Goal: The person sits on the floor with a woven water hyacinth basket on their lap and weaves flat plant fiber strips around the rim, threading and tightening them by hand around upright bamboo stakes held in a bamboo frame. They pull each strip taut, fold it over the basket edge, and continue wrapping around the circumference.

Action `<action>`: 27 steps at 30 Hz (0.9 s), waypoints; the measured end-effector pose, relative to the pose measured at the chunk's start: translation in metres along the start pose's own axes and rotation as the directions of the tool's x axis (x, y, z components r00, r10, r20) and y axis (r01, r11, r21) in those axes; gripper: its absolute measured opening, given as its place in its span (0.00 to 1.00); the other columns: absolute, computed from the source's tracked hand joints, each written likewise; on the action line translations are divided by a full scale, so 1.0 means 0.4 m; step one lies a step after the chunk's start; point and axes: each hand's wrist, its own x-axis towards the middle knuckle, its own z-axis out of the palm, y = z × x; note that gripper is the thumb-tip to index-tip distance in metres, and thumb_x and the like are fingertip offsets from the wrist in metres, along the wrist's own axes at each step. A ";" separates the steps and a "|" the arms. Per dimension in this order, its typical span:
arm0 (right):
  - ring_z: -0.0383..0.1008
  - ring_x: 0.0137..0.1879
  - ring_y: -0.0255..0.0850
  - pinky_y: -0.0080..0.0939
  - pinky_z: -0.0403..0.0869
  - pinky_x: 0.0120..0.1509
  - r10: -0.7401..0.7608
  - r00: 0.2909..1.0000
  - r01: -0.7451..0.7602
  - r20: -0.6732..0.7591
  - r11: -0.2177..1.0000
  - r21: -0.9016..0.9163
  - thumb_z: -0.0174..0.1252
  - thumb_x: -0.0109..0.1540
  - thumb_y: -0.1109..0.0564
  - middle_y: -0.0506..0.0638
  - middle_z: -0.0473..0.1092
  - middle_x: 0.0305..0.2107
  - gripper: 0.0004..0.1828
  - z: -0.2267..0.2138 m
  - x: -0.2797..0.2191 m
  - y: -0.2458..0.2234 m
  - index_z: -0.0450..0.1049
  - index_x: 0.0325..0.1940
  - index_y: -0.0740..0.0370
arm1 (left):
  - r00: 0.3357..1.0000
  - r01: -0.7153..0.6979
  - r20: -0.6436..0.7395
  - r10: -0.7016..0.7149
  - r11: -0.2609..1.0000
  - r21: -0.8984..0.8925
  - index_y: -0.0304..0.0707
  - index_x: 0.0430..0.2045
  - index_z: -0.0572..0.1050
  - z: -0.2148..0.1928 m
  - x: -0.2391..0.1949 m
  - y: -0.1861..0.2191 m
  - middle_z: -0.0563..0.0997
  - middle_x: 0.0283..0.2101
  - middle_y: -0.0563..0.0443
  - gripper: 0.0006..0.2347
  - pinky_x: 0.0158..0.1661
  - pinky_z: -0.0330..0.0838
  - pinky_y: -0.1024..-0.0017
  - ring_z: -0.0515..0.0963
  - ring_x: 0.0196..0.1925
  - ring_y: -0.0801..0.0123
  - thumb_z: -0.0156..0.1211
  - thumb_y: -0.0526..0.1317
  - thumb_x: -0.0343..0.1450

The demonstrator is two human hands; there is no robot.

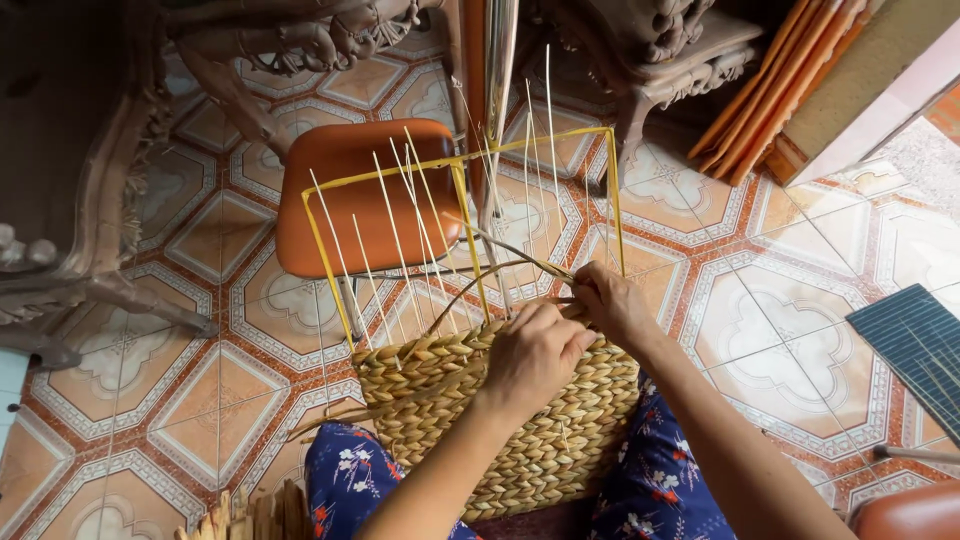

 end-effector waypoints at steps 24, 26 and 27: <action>0.81 0.30 0.42 0.44 0.78 0.37 0.072 0.985 -0.073 0.154 0.997 0.001 0.52 0.68 0.53 0.50 0.80 0.32 0.10 0.007 -0.032 -0.040 0.78 0.50 0.52 | 0.807 0.576 0.104 -0.582 0.813 0.081 0.34 0.41 0.77 0.130 -0.124 -0.143 0.77 0.48 0.48 0.05 0.32 0.82 0.73 0.82 0.31 0.65 0.62 0.33 0.74; 0.81 0.32 0.44 0.45 0.77 0.36 0.070 0.994 -0.049 -0.079 0.968 0.247 0.58 0.63 0.54 0.50 0.80 0.37 0.08 0.027 -0.027 -0.010 0.75 0.42 0.60 | 0.844 0.535 -0.089 -0.529 0.840 0.085 0.42 0.33 0.81 0.114 -0.136 -0.146 0.78 0.39 0.50 0.02 0.35 0.79 0.68 0.82 0.34 0.64 0.65 0.34 0.70; 0.81 0.32 0.44 0.45 0.77 0.36 0.077 0.994 -0.056 -0.074 0.967 0.250 0.58 0.63 0.54 0.50 0.80 0.37 0.08 0.024 -0.029 -0.018 0.75 0.42 0.60 | 0.842 0.539 -0.082 -0.533 0.838 0.087 0.42 0.33 0.81 0.100 -0.135 -0.139 0.78 0.39 0.50 0.02 0.35 0.79 0.68 0.82 0.34 0.64 0.65 0.34 0.70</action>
